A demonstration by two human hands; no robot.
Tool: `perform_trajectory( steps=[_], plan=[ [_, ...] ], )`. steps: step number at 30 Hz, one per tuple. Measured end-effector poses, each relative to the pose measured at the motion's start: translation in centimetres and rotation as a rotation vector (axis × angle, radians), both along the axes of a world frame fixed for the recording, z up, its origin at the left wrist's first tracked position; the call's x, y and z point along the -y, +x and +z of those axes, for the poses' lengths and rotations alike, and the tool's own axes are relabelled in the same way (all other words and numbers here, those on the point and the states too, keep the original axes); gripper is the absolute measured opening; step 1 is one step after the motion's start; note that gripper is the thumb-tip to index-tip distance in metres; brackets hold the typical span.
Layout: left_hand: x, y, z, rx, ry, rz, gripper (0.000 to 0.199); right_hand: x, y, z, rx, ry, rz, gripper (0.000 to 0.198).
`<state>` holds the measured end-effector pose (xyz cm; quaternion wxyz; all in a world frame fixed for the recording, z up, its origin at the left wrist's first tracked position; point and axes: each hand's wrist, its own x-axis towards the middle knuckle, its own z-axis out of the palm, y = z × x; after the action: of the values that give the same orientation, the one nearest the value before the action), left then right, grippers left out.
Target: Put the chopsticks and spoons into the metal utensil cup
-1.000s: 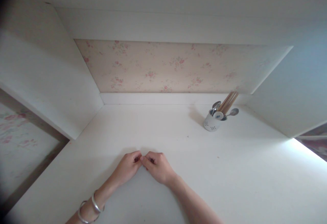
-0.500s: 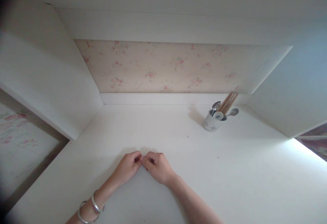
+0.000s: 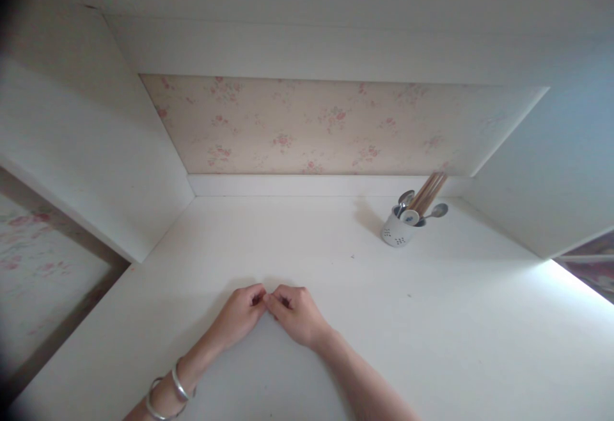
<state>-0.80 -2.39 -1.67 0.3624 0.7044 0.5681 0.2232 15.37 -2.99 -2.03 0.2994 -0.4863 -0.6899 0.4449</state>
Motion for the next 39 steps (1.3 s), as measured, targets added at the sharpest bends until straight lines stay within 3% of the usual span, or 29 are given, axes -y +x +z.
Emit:
perform_trajectory(
  steps=[39],
  plan=[
    [-0.02, 0.03, -0.22, 0.004, 0.014, -0.004, 0.020, -0.04, 0.18, -0.33, -0.009, 0.010, 0.011, 0.041]
  ],
)
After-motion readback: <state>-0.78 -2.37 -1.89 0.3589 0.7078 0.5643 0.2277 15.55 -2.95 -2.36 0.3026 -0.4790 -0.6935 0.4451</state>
